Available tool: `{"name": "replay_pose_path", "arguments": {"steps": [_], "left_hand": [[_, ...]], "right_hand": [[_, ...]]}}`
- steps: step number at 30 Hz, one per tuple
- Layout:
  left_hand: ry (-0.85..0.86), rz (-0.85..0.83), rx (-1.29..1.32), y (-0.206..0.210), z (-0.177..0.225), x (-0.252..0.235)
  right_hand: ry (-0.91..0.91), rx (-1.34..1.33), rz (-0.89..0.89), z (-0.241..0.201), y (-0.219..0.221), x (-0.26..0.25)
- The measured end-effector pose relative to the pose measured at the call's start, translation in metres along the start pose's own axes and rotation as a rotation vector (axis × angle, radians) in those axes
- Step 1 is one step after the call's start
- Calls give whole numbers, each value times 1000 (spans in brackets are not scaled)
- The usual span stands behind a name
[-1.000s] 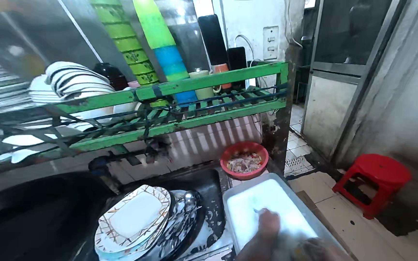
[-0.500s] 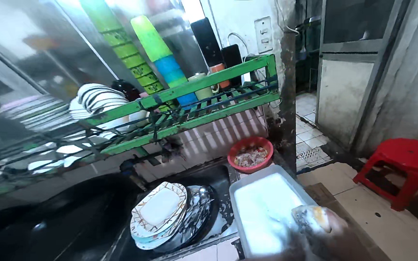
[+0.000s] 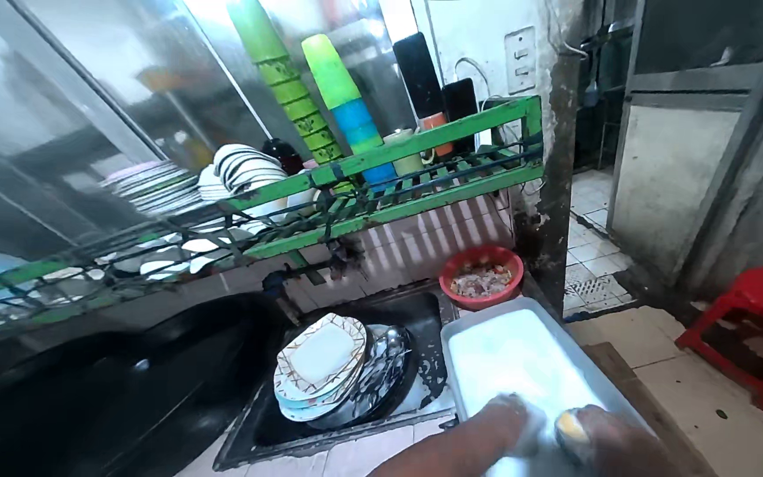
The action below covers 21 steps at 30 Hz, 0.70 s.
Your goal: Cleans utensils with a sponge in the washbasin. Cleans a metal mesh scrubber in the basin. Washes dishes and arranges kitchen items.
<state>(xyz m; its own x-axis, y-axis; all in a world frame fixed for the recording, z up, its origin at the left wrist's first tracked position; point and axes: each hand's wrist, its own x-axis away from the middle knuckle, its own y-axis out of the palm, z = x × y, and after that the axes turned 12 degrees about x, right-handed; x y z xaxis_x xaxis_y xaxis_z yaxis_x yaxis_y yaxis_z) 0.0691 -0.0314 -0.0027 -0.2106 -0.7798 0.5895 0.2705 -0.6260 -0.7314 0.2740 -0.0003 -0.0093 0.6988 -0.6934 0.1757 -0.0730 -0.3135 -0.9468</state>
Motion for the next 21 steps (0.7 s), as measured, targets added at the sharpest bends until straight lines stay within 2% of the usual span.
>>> {"name": "replay_pose_path", "arguments": {"steps": [6,9,12,14,16,19,21], "left_hand": [[-159,-148,26,-15,-14,7],[-81,-161,36,-16,-10,22],[9,-87,-3,-32,1,34],[-21,26,-3,-45,3,37],[-102,120,62,-61,-2,38],[-169,236,330,-69,-24,30],[-186,297,665,-64,-31,25]], "right_hand": [[8,220,-489,-20,-12,-15],[75,273,-541,-30,-10,-24],[181,202,-483,-35,-12,-30],[276,129,-459,-33,-14,-37],[340,-2,-328,-24,-12,-44],[392,-450,-34,-12,-14,-44],[454,-809,60,-10,-16,-48]]}}
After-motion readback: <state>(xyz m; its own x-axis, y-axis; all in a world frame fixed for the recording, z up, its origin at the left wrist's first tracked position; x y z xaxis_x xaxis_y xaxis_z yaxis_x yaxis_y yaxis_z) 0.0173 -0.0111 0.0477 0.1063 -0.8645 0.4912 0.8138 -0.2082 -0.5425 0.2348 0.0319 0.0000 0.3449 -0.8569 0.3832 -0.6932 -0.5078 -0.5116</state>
